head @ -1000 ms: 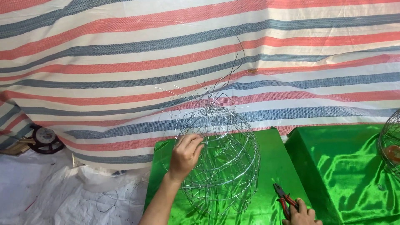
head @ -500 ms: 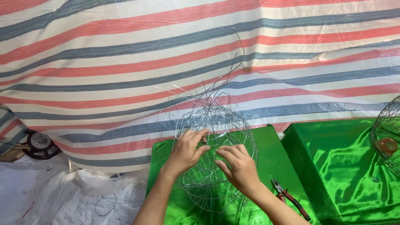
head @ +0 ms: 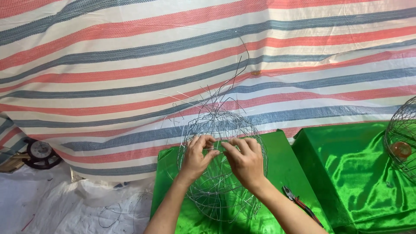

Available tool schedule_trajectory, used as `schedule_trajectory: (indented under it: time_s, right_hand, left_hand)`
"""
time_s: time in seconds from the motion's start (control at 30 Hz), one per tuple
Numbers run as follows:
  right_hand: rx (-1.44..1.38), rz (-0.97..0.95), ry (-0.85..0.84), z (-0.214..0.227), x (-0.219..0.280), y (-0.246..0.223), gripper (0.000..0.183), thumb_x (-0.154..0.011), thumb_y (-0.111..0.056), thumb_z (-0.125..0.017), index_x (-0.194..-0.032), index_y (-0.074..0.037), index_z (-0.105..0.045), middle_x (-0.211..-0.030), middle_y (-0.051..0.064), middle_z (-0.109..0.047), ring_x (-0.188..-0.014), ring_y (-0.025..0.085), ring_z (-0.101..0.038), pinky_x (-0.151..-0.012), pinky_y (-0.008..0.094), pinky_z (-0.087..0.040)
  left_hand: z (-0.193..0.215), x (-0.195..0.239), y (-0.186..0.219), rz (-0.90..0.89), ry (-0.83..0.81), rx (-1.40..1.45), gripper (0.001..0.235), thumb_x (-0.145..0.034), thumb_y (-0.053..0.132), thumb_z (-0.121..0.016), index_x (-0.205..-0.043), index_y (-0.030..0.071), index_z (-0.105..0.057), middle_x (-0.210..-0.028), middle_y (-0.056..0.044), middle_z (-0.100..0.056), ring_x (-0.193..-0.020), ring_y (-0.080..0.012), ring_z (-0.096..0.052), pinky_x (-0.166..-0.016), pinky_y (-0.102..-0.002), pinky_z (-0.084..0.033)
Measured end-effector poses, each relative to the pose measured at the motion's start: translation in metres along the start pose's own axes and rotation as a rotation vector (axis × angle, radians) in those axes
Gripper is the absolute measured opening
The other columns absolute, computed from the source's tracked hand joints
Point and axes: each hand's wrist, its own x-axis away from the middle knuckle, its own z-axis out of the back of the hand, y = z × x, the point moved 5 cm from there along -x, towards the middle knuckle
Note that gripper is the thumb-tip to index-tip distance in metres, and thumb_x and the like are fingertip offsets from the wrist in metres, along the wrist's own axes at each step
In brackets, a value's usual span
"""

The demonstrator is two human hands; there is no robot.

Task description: The person is refining a wire frame by manually bending, positioning, and securing thin wires, occasionally using pliers.

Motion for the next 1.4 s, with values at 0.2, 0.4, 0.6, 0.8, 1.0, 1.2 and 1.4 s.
schedule_trajectory:
  time_s: [0.2,0.4,0.6,0.8,1.0,1.2,1.4]
  right_hand:
    - [0.019,0.07,-0.025,-0.004,-0.018,0.001,0.007,-0.087,-0.026,-0.076,-0.094,-0.028,-0.076,-0.115,0.001,-0.066,-0.099,0.027,-0.055,-0.076,0.037,-0.041]
    - [-0.062,-0.098,-0.292,-0.013,-0.015,-0.001,0.025,-0.089,-0.021,-0.071,-0.112,-0.03,-0.077,-0.148,0.003,-0.049,-0.118,0.033,-0.043,-0.088,0.044,-0.032]
    - [-0.119,-0.145,-0.34,-0.008,-0.01,0.005,0.036,-0.089,-0.002,-0.061,-0.112,-0.024,-0.078,-0.156,0.013,-0.038,-0.126,0.04,-0.037,-0.094,0.048,-0.029]
    - [0.102,-0.049,-0.054,0.03,0.026,-0.006,0.013,-0.092,-0.023,-0.071,-0.104,-0.027,-0.074,-0.135,0.013,-0.057,-0.113,0.028,-0.044,-0.09,0.041,-0.039]
    - [0.262,-0.083,-0.204,-0.017,0.036,0.005,0.05,-0.094,-0.027,-0.064,-0.141,-0.041,-0.054,-0.165,0.013,-0.027,-0.14,0.035,-0.03,-0.093,0.047,-0.03]
    - [0.362,-0.174,-0.29,-0.027,0.03,0.002,0.048,-0.096,-0.043,-0.057,-0.143,-0.051,-0.049,-0.169,0.011,-0.018,-0.141,0.037,-0.027,-0.088,0.047,-0.026]
    - [0.184,-0.319,-0.402,-0.031,0.033,-0.001,0.049,-0.094,-0.035,-0.061,-0.141,-0.047,-0.055,-0.169,0.015,-0.011,-0.142,0.044,-0.028,-0.083,0.05,-0.032]
  left_hand:
    - [0.0,0.002,0.008,-0.011,-0.058,0.02,0.045,-0.087,0.041,-0.078,-0.119,0.013,-0.062,-0.083,-0.007,-0.069,-0.09,-0.0268,-0.059,-0.095,-0.047,-0.04]
    - [-0.008,0.0,-0.006,0.0,-0.078,0.031,0.048,-0.085,0.041,-0.08,-0.121,0.014,-0.065,-0.077,-0.002,-0.067,-0.089,-0.0227,-0.057,-0.1,-0.047,-0.037]
    - [-0.003,-0.004,0.006,0.008,-0.054,0.069,0.05,-0.085,0.035,-0.081,-0.125,0.011,-0.064,-0.075,-0.004,-0.065,-0.087,-0.0237,-0.056,-0.102,-0.05,-0.037]
    - [-0.013,-0.002,-0.016,0.147,-0.104,-0.059,0.036,-0.085,0.037,-0.077,-0.119,0.028,-0.072,-0.097,-0.001,-0.059,-0.101,-0.0213,-0.054,-0.092,-0.041,-0.044]
    - [-0.012,-0.002,-0.005,0.099,-0.19,-0.068,0.04,-0.079,0.031,-0.082,-0.116,0.023,-0.071,-0.097,0.002,-0.064,-0.095,-0.0147,-0.054,-0.091,-0.037,-0.049]
    - [-0.008,0.003,0.011,0.087,-0.194,-0.019,0.03,-0.078,0.03,-0.086,-0.098,0.018,-0.067,-0.092,0.0,-0.054,-0.091,-0.0166,-0.051,-0.084,-0.035,-0.046]
    - [-0.008,0.006,0.013,-0.037,-0.139,-0.003,0.03,-0.077,0.03,-0.087,-0.096,0.016,-0.068,-0.086,0.002,-0.056,-0.088,-0.016,-0.05,-0.084,-0.034,-0.044]
